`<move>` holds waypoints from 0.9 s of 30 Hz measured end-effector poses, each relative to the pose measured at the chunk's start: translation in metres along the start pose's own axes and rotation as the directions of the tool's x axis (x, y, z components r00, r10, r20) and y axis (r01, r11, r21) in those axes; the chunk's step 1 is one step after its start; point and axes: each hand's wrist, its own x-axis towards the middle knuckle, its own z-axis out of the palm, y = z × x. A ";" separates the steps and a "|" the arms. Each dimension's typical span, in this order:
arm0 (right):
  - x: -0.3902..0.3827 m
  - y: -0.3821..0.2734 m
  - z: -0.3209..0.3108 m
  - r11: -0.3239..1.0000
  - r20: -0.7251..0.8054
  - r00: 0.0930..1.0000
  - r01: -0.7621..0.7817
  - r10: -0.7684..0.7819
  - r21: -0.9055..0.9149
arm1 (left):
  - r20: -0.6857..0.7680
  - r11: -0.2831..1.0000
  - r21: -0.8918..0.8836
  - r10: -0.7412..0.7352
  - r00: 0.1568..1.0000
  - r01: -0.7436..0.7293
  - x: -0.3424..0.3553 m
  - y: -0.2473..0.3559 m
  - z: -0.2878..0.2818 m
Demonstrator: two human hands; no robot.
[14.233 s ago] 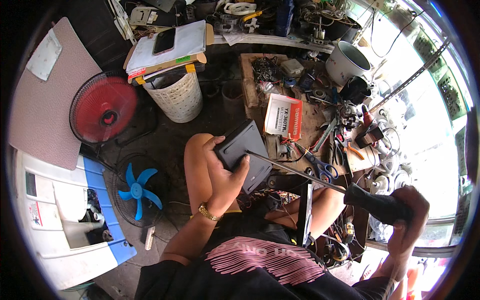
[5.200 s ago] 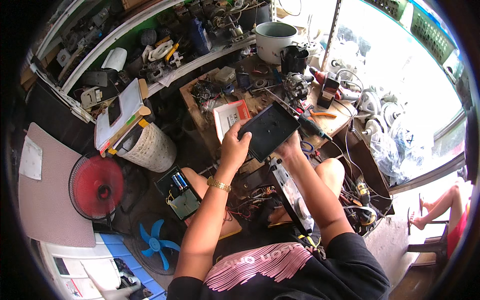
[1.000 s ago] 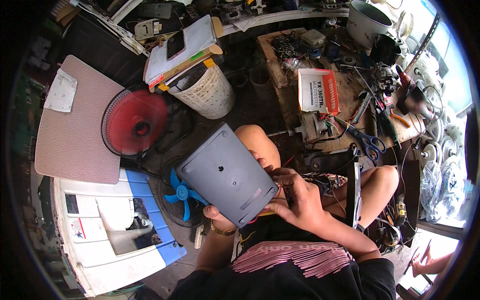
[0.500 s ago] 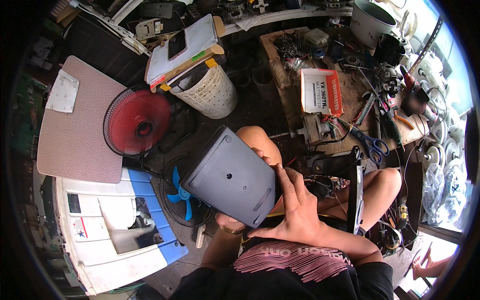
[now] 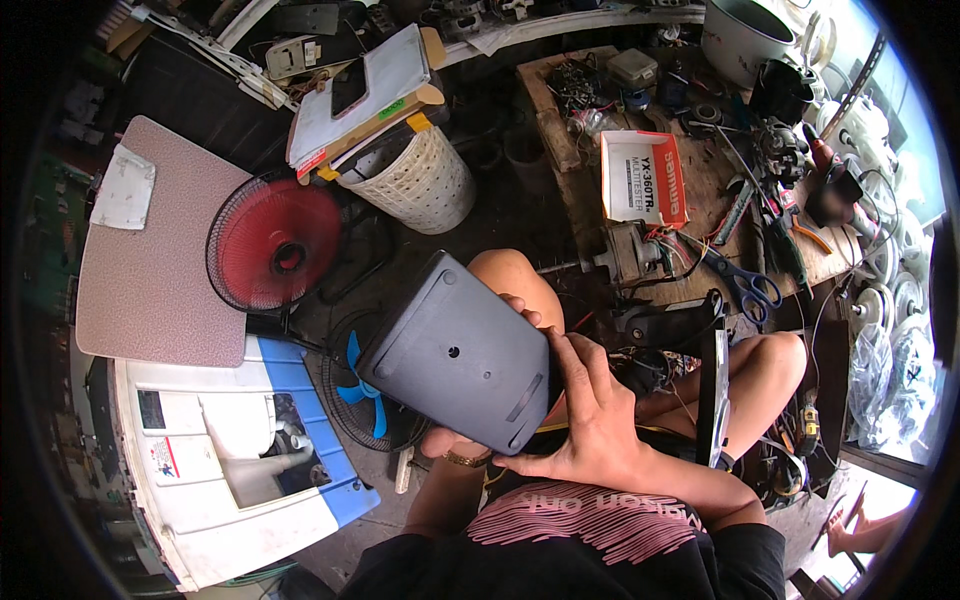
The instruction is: The person removes screws from the back of a black electronic device using a screwdriver, pries the case open, and then uses the probes of a multimeter to measure points on the internal circuit board.
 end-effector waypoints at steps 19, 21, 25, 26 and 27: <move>0.003 0.002 -0.001 0.999 0.012 1.000 0.024 -0.024 -0.022 | -0.138 1.000 -0.020 0.004 0.990 -0.007 -0.006 -0.001 0.003; 0.003 0.003 -0.001 0.999 0.019 0.999 0.029 -0.028 -0.028 | -0.066 0.999 -0.032 -0.018 0.998 0.016 -0.004 0.000 0.000; 0.003 0.002 -0.002 0.998 0.012 1.000 0.024 -0.023 -0.055 | -0.077 0.998 0.003 -0.067 0.995 0.067 -0.004 0.002 0.001; 0.003 0.002 -0.003 0.998 -0.004 0.999 0.031 -0.032 -0.062 | -0.068 0.999 -0.007 -0.042 0.997 0.041 -0.003 -0.002 0.001; 0.004 0.000 -0.003 0.998 -0.004 0.999 0.032 -0.032 -0.061 | -0.060 1.000 -0.018 -0.016 0.998 0.015 -0.002 -0.004 0.001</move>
